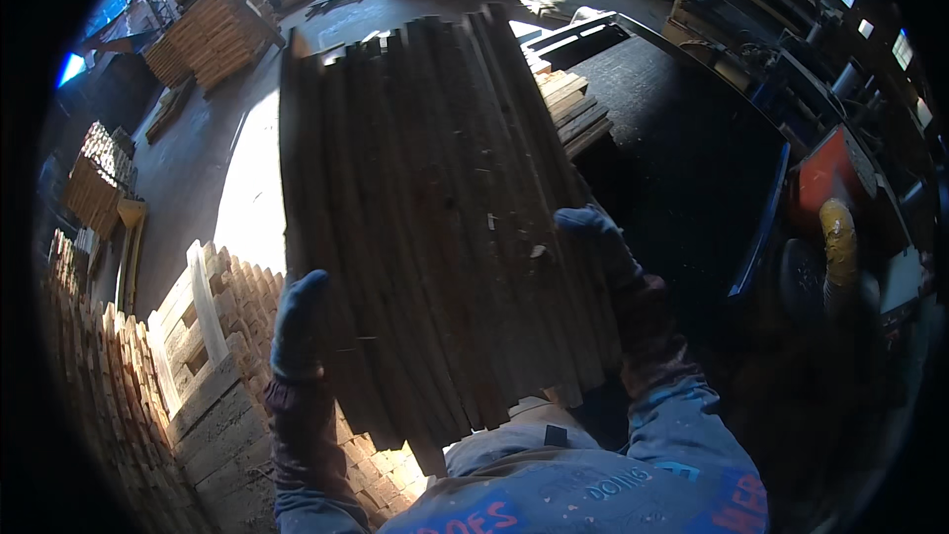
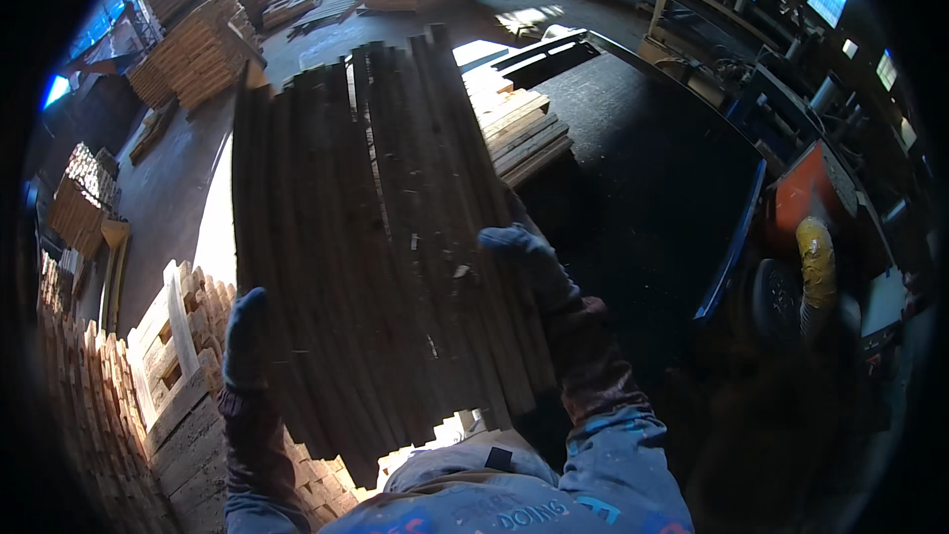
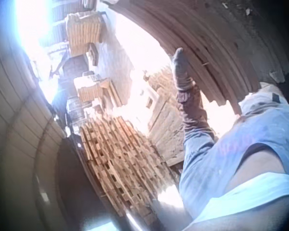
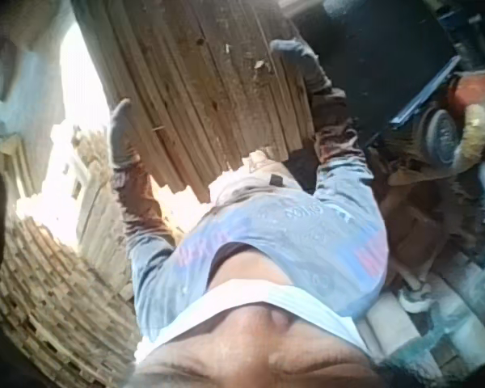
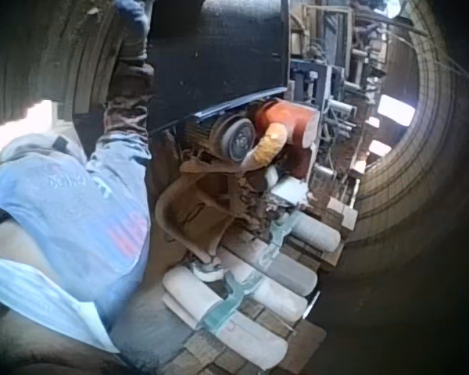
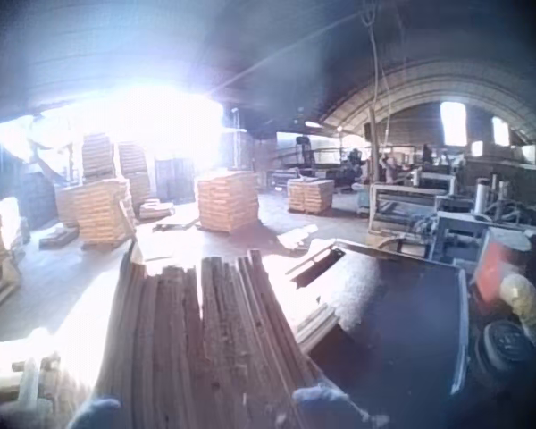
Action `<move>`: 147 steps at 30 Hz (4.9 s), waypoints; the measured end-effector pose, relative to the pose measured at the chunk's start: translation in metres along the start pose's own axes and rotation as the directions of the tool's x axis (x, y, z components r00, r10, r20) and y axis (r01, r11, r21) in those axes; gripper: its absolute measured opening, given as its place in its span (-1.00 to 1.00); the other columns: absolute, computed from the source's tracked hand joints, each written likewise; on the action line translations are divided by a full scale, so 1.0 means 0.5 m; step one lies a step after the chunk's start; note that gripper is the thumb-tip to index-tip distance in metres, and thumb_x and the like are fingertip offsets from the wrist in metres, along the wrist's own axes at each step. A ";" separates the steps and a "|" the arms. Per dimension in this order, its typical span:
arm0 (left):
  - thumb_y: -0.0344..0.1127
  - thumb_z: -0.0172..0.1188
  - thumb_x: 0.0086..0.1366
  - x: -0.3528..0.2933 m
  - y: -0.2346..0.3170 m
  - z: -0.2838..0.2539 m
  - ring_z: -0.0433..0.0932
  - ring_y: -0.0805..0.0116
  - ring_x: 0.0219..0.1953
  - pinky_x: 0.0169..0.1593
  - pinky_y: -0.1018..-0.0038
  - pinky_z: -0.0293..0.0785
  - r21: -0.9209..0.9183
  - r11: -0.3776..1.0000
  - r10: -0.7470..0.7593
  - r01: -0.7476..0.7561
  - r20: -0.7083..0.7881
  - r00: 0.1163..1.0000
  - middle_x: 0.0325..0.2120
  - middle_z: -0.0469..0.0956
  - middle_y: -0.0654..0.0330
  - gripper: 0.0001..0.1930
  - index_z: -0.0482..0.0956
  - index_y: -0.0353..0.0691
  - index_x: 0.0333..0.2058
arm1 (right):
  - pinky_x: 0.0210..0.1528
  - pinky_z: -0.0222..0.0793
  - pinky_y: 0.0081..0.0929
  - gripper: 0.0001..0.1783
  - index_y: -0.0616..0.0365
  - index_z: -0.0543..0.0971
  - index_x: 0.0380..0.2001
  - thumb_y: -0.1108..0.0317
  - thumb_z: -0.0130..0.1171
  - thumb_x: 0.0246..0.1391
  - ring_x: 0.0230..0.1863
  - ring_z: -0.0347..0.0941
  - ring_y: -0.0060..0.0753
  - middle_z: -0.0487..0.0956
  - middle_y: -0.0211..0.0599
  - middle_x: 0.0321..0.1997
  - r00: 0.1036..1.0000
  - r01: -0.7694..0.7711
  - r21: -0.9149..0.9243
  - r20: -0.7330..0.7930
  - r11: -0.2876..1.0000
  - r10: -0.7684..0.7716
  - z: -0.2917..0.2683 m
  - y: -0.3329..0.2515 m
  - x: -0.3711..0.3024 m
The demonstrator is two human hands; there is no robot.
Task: The person repeatedly picks up small wooden planks from a large stack and places them onto a conveyor or machine table. The person handles the planks by hand, moving them from the source stack to the machine area in a repetitive cycle.
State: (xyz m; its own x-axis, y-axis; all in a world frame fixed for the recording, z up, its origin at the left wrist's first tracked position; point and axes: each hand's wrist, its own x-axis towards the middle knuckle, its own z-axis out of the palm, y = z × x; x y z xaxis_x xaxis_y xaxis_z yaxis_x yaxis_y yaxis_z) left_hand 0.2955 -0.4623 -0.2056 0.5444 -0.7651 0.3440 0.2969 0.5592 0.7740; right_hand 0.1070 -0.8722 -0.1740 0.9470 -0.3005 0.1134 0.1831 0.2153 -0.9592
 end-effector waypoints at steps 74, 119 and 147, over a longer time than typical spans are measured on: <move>0.22 0.42 0.14 -0.716 0.293 0.009 0.43 0.26 0.18 0.29 0.36 0.33 0.391 0.917 0.263 0.079 -0.443 -0.857 0.14 0.50 0.09 -0.13 0.43 -0.30 0.25 | 0.05 0.56 -0.32 -0.52 0.24 0.42 0.24 0.35 0.16 0.31 -0.01 0.61 -0.15 0.64 0.08 -0.02 -0.341 -0.386 -0.510 0.853 0.769 0.395 1.601 0.854 0.211; -0.51 0.33 0.16 -0.871 0.292 0.213 0.40 -0.01 0.23 0.25 0.08 0.44 0.337 0.846 0.486 0.412 -0.807 -0.336 0.36 0.17 -0.14 0.17 -0.35 0.17 0.51 | 0.35 0.27 -0.12 0.32 -0.16 0.01 0.53 -0.12 0.52 -0.25 0.23 0.37 0.37 0.35 0.34 0.19 0.575 0.331 -0.439 0.795 0.835 0.191 1.121 0.372 0.248; -0.46 0.42 0.12 0.391 -0.435 0.394 0.30 0.00 0.32 0.26 0.26 0.41 0.795 0.579 -0.331 0.180 0.028 0.943 0.36 0.16 -0.21 0.20 -0.31 0.09 0.52 | 0.51 0.05 -0.02 0.27 0.08 -0.09 0.52 -0.33 0.33 0.00 0.54 -0.03 0.16 0.02 0.12 0.55 0.540 -0.714 -0.438 -0.841 0.546 0.032 -0.246 0.118 -0.437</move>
State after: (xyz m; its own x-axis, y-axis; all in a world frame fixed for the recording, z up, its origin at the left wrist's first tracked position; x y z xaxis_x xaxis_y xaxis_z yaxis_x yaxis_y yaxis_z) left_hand 0.1826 -0.7963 -0.2022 0.3934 -0.9156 0.0829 -0.3540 -0.0676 0.9328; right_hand -0.1213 -0.9082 -0.2874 0.2956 -0.9367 -0.1874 -0.6919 -0.0747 -0.7181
